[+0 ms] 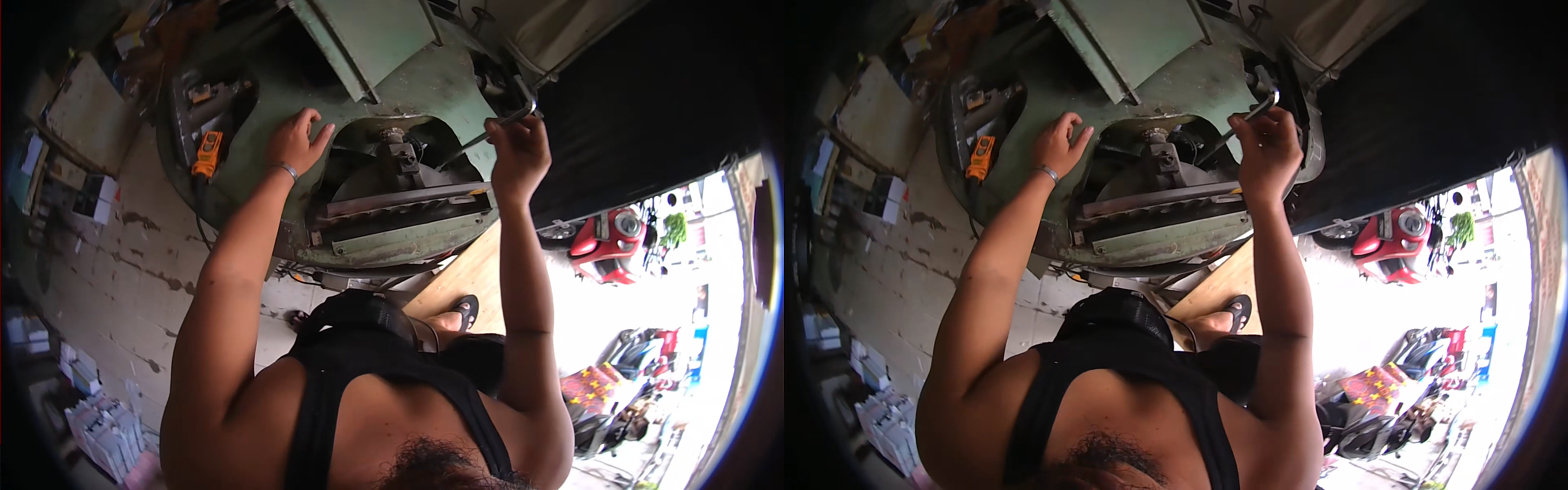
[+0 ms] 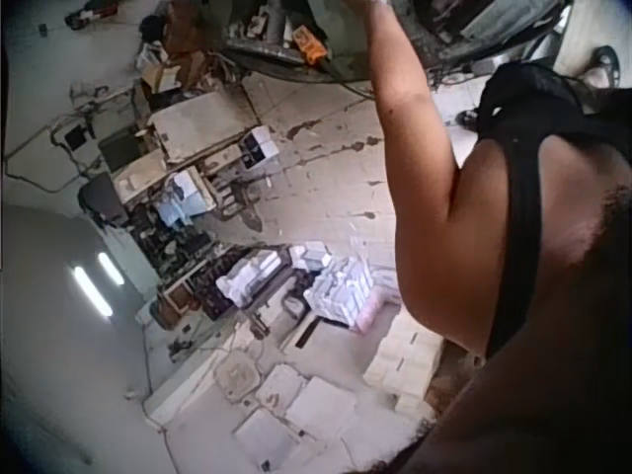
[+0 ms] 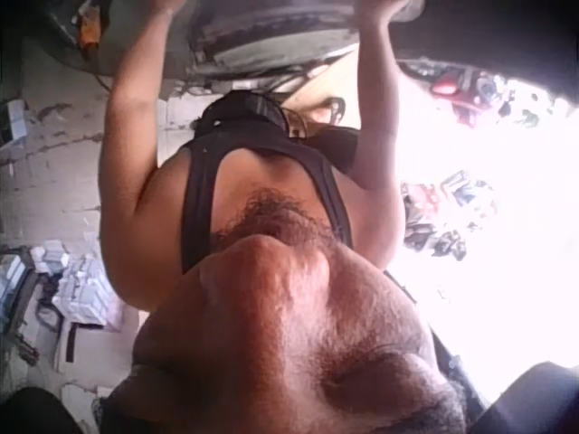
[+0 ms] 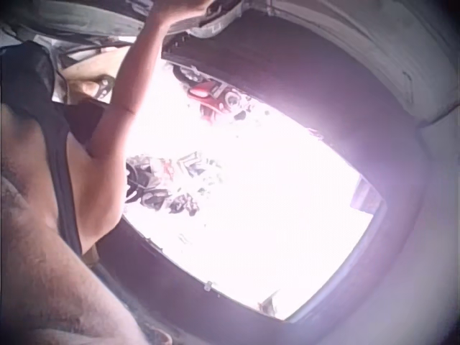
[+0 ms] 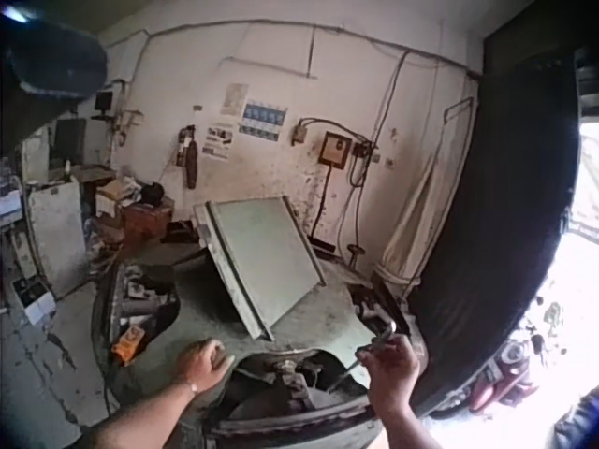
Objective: The person works on a machine by loosening and tightening components using a metal tool and rotating the machine with a handheld remote control.
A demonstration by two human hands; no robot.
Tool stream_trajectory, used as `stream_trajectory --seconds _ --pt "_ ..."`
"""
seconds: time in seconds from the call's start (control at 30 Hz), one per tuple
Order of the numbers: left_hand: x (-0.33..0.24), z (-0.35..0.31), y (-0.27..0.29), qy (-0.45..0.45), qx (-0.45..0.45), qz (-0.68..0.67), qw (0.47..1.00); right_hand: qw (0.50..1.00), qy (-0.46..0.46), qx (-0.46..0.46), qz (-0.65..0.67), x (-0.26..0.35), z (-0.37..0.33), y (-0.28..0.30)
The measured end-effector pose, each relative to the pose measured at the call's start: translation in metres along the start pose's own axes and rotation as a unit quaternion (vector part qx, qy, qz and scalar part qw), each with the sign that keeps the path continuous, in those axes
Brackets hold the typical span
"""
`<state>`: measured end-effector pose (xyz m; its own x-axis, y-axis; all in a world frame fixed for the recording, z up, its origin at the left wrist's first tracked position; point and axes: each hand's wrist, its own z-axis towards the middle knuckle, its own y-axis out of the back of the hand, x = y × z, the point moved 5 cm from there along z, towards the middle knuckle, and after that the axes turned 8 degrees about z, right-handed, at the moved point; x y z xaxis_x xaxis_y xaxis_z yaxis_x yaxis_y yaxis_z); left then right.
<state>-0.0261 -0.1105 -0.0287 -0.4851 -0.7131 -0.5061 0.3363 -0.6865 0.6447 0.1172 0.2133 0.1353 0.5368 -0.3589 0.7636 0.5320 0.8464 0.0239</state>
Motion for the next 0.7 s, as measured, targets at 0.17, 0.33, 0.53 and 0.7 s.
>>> stream_trajectory --seconds 0.17,0.33,0.53,0.7 --pt "0.001 -0.002 0.003 0.016 0.025 0.028 0.999 0.999 0.009 0.016 -0.051 -0.039 -0.002 -0.031" --pt "0.002 -0.003 0.001 -0.017 0.003 0.010 1.000 0.993 0.004 0.021 -0.118 -0.038 -0.005 -0.045" --pt "0.004 -0.004 -0.002 -0.035 -0.022 0.016 0.999 0.986 0.018 0.030 -0.161 -0.020 -0.010 -0.052" --pt "0.000 -0.002 0.000 -0.017 0.014 0.014 1.000 0.983 0.041 0.064 -0.166 -0.013 -0.018 -0.056"
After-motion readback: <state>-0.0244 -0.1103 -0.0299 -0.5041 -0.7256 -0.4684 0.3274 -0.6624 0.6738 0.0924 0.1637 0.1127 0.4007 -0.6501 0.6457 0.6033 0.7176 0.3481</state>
